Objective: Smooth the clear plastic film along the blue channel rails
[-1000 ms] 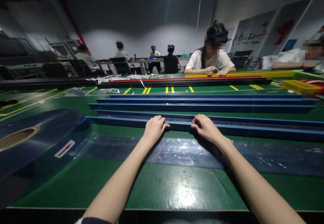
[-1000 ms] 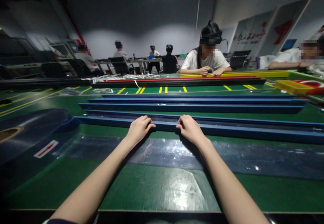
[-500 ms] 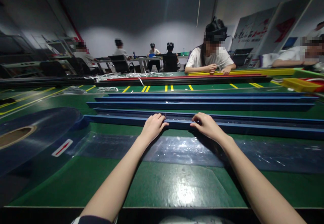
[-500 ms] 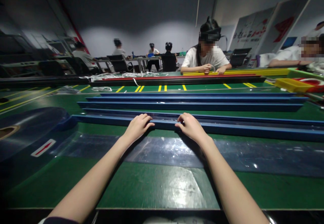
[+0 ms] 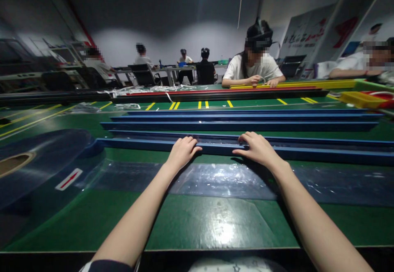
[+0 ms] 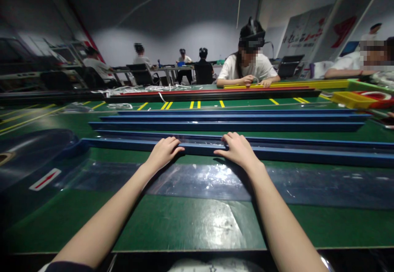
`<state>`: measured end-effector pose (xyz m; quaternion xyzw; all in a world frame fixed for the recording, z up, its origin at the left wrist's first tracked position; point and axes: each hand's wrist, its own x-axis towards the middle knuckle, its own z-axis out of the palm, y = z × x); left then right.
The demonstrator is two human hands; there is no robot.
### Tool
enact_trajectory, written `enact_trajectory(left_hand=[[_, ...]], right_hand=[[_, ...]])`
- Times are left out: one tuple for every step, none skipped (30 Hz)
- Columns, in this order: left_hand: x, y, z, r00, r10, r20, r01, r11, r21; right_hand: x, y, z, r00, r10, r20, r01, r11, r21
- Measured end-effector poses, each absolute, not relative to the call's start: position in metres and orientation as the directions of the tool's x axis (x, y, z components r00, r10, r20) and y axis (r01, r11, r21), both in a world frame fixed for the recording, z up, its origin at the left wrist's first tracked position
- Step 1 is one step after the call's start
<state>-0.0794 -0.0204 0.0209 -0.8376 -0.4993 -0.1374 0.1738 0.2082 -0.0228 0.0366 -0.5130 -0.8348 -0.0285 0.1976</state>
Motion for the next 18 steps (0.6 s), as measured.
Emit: enact_trajectory(left_hand=[[-0.0794,-0.0204,0.0209,0.462,0.789,0.406,0.885,-0.441,-0.15],[-0.0794,-0.0204,0.0209,0.46,0.79,0.406,0.886,-0.441,-0.145],[-0.0794,-0.0205,0.0209,0.458,0.791,0.405,0.886,-0.442,-0.14],[-0.0793,-0.0205,0.0209,0.456,0.792,0.405,0.887,-0.441,-0.136],[-0.0793,-0.0206,0.0209,0.455,0.793,0.405,0.888,-0.441,-0.134],[-0.0793,-0.0206,0.0208,0.454,0.793,0.407,0.888,-0.439,-0.134],[-0.0793,-0.0207,0.0206,0.453,0.792,0.408,0.888,-0.439,-0.134],[-0.0794,-0.0207,0.0205,0.452,0.792,0.41,0.889,-0.438,-0.132],[-0.0794,-0.0207,0.0204,0.45,0.792,0.412,0.89,-0.438,-0.129],[-0.0794,-0.0207,0.0203,0.447,0.793,0.414,0.891,-0.437,-0.125],[-0.0793,-0.0207,0.0202,0.444,0.794,0.414,0.892,-0.436,-0.121],[-0.0793,-0.0207,0.0203,0.442,0.796,0.414,0.893,-0.433,-0.12],[-0.0792,-0.0207,0.0203,0.44,0.797,0.413,0.894,-0.431,-0.121],[-0.079,-0.0207,0.0204,0.44,0.798,0.412,0.895,-0.428,-0.126],[-0.0789,-0.0207,0.0205,0.44,0.799,0.411,0.895,-0.426,-0.132],[-0.0787,-0.0208,0.0206,0.441,0.799,0.409,0.895,-0.424,-0.137],[-0.0786,-0.021,0.0208,0.441,0.799,0.409,0.896,-0.422,-0.141],[-0.0784,-0.0211,0.021,0.441,0.799,0.409,0.896,-0.421,-0.142]], right_hand=[[0.2076,-0.0231,0.0364,-0.399,0.843,0.36,0.869,0.473,-0.147],[0.207,-0.0233,0.0361,-0.402,0.84,0.364,0.867,0.477,-0.144],[0.2063,-0.0235,0.0357,-0.404,0.836,0.37,0.864,0.482,-0.146],[0.2057,-0.0236,0.0354,-0.408,0.832,0.375,0.86,0.488,-0.15],[0.205,-0.0238,0.0352,-0.413,0.828,0.379,0.854,0.497,-0.155],[0.2044,-0.0238,0.035,-0.42,0.824,0.38,0.847,0.506,-0.161],[0.2038,-0.0238,0.0349,-0.429,0.82,0.378,0.84,0.516,-0.168],[0.2033,-0.0238,0.0347,-0.437,0.817,0.375,0.832,0.526,-0.177],[0.2028,-0.0236,0.0345,-0.445,0.814,0.373,0.824,0.535,-0.186],[0.2025,-0.0234,0.0342,-0.449,0.812,0.372,0.818,0.542,-0.195],[0.2024,-0.0232,0.0338,-0.45,0.812,0.372,0.814,0.544,-0.202],[0.2024,-0.0229,0.0334,-0.449,0.812,0.372,0.813,0.544,-0.207],[0.2026,-0.0226,0.0329,-0.446,0.814,0.371,0.814,0.542,-0.211],[0.2029,-0.0223,0.0325,-0.443,0.818,0.368,0.816,0.538,-0.213],[0.2032,-0.0221,0.0321,-0.438,0.822,0.364,0.819,0.532,-0.215],[0.2035,-0.022,0.0319,-0.434,0.826,0.36,0.822,0.527,-0.217],[0.2038,-0.0219,0.0318,-0.43,0.829,0.357,0.825,0.522,-0.218],[0.2039,-0.0219,0.0318,-0.429,0.831,0.354,0.826,0.519,-0.219]])
